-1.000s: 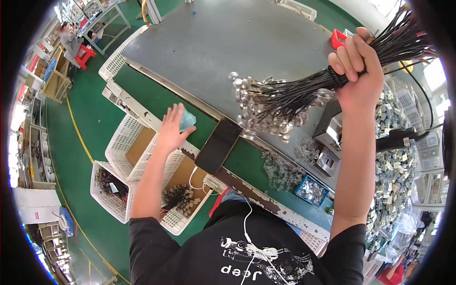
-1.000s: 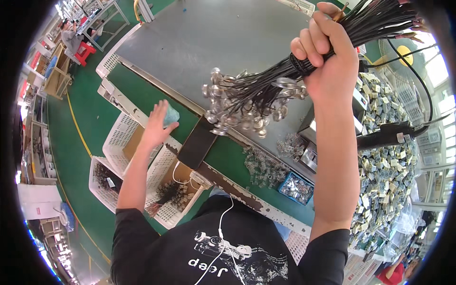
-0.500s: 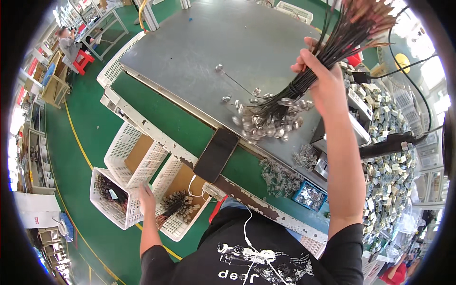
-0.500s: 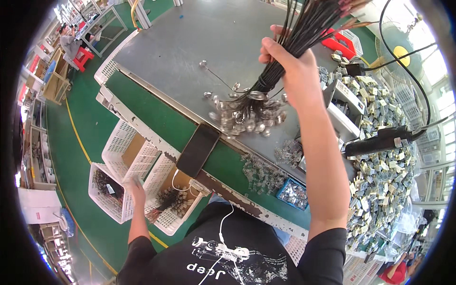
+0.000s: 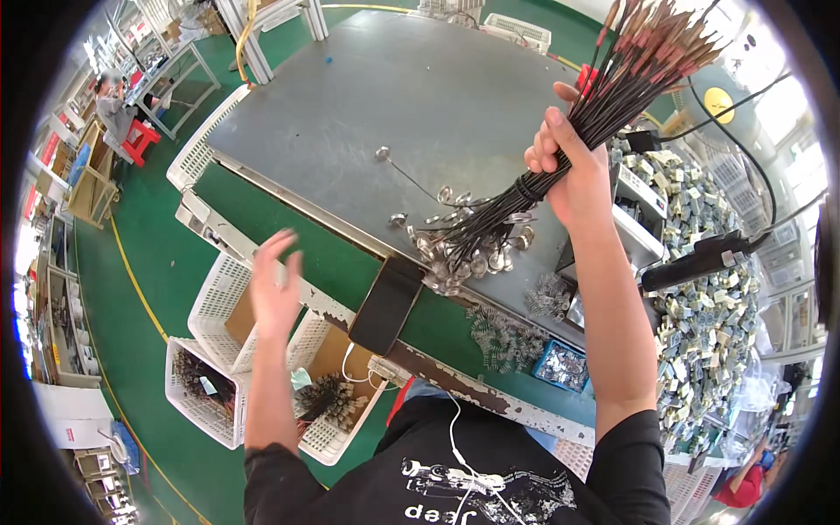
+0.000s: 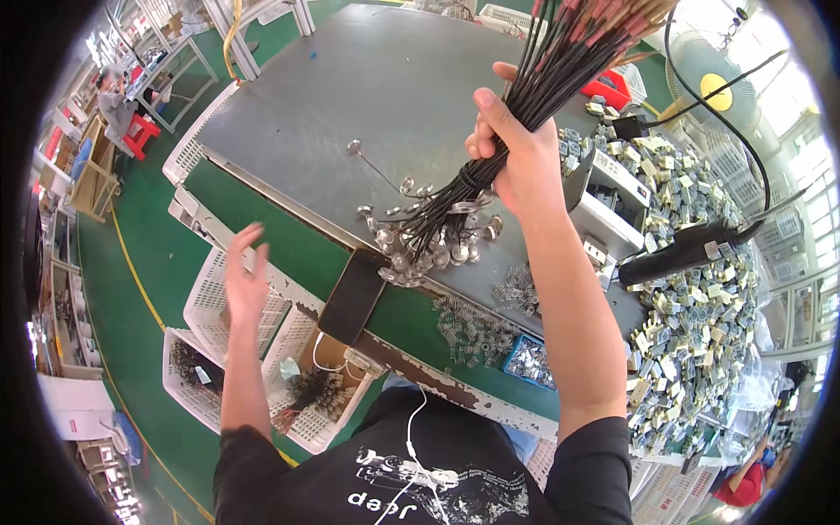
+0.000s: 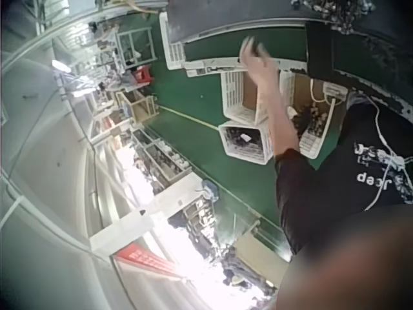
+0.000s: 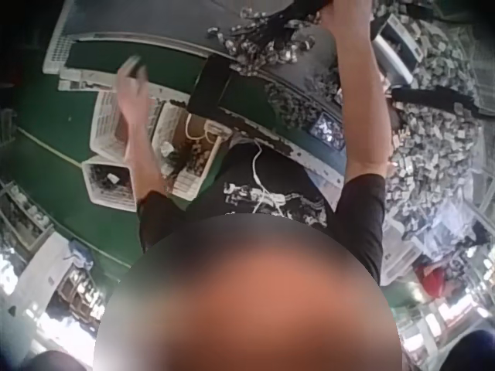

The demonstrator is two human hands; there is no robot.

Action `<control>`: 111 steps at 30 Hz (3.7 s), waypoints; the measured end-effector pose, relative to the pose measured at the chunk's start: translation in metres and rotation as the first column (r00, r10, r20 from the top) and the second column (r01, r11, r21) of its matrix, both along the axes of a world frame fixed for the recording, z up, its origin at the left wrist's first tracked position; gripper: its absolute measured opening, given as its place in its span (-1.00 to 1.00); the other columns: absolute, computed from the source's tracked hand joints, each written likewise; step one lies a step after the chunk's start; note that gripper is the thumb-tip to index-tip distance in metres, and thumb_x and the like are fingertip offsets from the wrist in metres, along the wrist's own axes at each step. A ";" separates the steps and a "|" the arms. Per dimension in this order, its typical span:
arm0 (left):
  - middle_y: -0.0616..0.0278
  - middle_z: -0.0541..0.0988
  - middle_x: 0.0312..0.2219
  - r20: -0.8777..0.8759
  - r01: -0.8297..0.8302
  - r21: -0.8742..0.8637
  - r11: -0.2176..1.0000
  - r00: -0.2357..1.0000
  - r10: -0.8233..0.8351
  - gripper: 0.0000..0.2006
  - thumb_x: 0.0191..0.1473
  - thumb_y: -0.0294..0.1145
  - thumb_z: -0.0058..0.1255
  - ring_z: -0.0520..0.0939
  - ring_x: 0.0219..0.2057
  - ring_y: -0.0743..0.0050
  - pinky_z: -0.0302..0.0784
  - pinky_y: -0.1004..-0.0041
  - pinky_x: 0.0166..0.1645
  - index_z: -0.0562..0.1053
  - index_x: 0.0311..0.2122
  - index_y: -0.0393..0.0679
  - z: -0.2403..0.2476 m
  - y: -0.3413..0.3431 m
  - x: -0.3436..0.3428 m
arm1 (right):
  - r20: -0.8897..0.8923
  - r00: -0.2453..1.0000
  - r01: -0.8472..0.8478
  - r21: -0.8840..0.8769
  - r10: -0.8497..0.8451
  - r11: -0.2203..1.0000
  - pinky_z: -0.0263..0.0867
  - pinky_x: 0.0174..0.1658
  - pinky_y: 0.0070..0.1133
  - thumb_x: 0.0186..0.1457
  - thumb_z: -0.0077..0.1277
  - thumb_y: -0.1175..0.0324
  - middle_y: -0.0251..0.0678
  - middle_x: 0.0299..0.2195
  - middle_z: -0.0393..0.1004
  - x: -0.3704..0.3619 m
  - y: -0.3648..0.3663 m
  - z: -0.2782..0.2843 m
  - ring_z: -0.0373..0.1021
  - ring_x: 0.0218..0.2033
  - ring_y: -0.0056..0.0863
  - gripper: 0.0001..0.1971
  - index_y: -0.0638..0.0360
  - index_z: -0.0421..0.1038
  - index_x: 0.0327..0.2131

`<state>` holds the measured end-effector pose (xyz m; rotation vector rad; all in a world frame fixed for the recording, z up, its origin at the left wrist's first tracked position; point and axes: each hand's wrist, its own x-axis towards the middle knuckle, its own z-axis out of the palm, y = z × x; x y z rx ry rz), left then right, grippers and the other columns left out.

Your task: Assembling electrical cable bundles by inserting wires into connectors and using a handheld power tool.

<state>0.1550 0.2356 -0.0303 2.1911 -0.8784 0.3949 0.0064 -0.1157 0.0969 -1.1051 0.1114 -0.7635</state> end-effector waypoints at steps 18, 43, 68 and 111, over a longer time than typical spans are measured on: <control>0.11 0.55 -0.41 0.012 0.597 0.212 0.773 0.790 -0.613 -0.86 0.10 -0.40 0.10 0.56 -0.28 0.04 0.46 0.21 -0.16 0.42 -0.33 -0.22 0.007 -0.146 0.040 | -0.027 0.998 -0.062 0.053 0.064 0.997 0.30 -0.28 -0.48 0.20 0.09 0.37 -0.42 -0.51 0.33 -0.011 -0.016 -0.005 0.30 -0.47 -0.59 -0.53 0.18 0.20 0.14; 0.12 0.59 -0.52 -0.379 0.494 0.344 0.798 0.851 -0.363 -0.84 0.14 -0.39 0.10 0.59 -0.50 0.33 0.48 0.41 -0.32 0.43 -0.26 -0.24 0.075 -0.131 -0.001 | 0.083 0.995 -0.066 0.189 0.051 0.980 0.13 -0.44 -0.58 0.20 -0.04 0.45 -0.47 -0.62 0.18 -0.024 -0.026 -0.015 0.10 -0.64 -0.67 -0.59 0.15 0.21 0.11; 0.21 0.68 -0.32 -0.579 0.626 -0.161 0.763 0.567 -0.587 -0.76 0.10 -0.44 0.12 0.65 -0.30 0.51 0.53 0.47 -0.13 0.56 -0.11 -0.24 0.101 -0.199 -0.045 | -0.112 0.981 0.173 0.144 -0.158 0.974 0.20 -0.49 -0.61 0.20 0.13 0.28 -0.50 -0.61 0.25 -0.011 0.009 -0.014 0.20 -0.64 -0.66 -0.68 0.16 0.32 -0.04; 0.07 0.51 -0.06 0.184 0.793 -0.212 0.571 0.606 -0.774 -0.64 -0.03 -0.37 0.28 0.57 -0.09 0.15 0.46 0.29 -0.01 0.47 -0.09 -0.08 0.121 -0.174 -0.057 | 0.300 0.395 -0.849 -0.242 0.868 0.470 0.26 -0.66 -0.63 0.15 -0.16 0.61 -0.33 -0.78 0.38 -0.074 0.023 0.057 0.19 -0.85 -0.61 -0.69 0.08 0.45 -0.08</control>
